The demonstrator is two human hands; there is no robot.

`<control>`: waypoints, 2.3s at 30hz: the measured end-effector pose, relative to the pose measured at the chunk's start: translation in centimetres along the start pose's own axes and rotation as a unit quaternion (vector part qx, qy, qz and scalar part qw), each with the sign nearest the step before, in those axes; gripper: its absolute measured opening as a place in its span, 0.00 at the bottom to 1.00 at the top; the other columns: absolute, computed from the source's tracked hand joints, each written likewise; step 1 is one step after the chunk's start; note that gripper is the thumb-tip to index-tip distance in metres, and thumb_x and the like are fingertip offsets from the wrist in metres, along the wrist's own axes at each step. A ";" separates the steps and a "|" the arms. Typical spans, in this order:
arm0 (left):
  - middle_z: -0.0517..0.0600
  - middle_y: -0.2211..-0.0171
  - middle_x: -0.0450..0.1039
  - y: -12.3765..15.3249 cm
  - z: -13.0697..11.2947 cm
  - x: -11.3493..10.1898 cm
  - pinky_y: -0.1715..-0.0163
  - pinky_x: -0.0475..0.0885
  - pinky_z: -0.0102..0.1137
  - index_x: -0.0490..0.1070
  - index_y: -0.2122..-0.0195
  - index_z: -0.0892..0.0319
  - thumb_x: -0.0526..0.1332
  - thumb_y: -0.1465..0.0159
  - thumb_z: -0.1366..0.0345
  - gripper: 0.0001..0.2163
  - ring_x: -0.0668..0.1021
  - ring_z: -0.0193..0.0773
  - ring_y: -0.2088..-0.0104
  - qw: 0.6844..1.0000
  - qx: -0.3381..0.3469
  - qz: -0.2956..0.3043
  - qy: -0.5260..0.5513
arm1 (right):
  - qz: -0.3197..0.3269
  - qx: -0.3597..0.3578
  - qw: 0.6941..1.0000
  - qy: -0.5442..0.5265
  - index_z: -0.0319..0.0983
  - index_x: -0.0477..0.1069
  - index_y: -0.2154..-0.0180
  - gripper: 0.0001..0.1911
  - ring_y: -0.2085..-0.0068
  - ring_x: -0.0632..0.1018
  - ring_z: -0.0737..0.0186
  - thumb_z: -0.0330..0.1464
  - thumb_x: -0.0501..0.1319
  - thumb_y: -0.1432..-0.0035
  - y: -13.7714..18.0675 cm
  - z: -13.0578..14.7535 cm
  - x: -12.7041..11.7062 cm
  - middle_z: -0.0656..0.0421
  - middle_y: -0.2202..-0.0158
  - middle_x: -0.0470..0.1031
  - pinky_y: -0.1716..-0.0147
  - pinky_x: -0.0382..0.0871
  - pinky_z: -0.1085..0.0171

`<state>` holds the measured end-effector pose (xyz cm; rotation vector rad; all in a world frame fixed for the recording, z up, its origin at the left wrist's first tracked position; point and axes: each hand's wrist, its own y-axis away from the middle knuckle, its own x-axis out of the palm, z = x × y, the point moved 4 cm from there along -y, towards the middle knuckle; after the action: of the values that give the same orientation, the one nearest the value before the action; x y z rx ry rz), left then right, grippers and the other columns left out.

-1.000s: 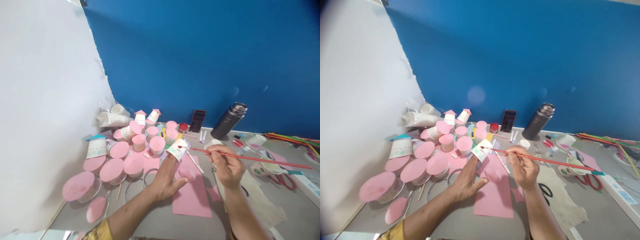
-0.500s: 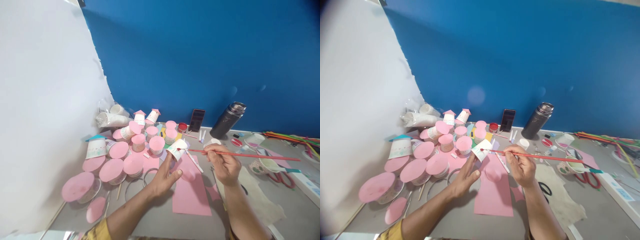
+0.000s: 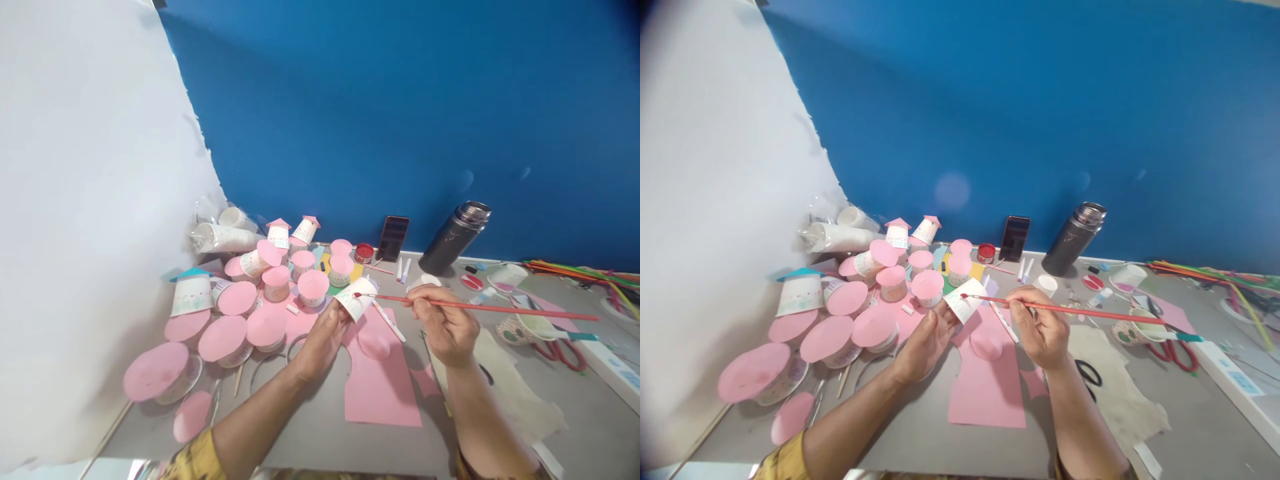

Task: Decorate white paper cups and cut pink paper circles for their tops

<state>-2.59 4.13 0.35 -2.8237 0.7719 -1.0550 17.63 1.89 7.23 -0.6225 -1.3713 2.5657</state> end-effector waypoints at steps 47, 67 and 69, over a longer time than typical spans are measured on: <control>0.74 0.37 0.72 0.8 -1.4 2.1 0.32 0.64 0.44 0.45 0.27 0.79 0.45 0.27 0.38 0.45 0.71 0.52 0.32 0.935 -0.183 -0.026 0.304 | 0.131 0.247 0.956 -0.089 0.42 0.78 0.47 0.24 0.49 0.83 0.50 0.49 0.68 0.38 -0.4 -3.6 1.5 0.50 0.46 0.82 0.56 0.79 0.56; 0.61 0.35 0.73 2.7 0.0 2.5 0.26 0.54 0.47 0.73 0.37 0.58 0.62 0.34 0.38 0.34 0.65 0.53 0.28 0.983 -0.001 -0.102 0.152 | -0.005 0.235 0.966 -0.111 0.45 0.79 0.49 0.17 0.51 0.84 0.53 0.46 0.65 0.33 -1.6 -1.1 0.1 0.54 0.53 0.85 0.52 0.79 0.56; 0.61 0.34 0.71 2.7 -0.2 2.2 0.26 0.54 0.47 0.72 0.35 0.57 0.61 0.34 0.38 0.34 0.65 0.52 0.28 0.980 0.011 -0.115 0.163 | -0.019 0.188 0.981 -0.039 0.45 0.82 0.52 0.14 0.61 0.83 0.57 0.44 0.62 0.29 -1.9 1.2 -1.4 0.56 0.62 0.84 0.61 0.79 0.59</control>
<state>-2.51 0.78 1.33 -2.8070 0.4475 -1.5769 18.31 1.60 9.80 -0.4291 -0.8663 2.7360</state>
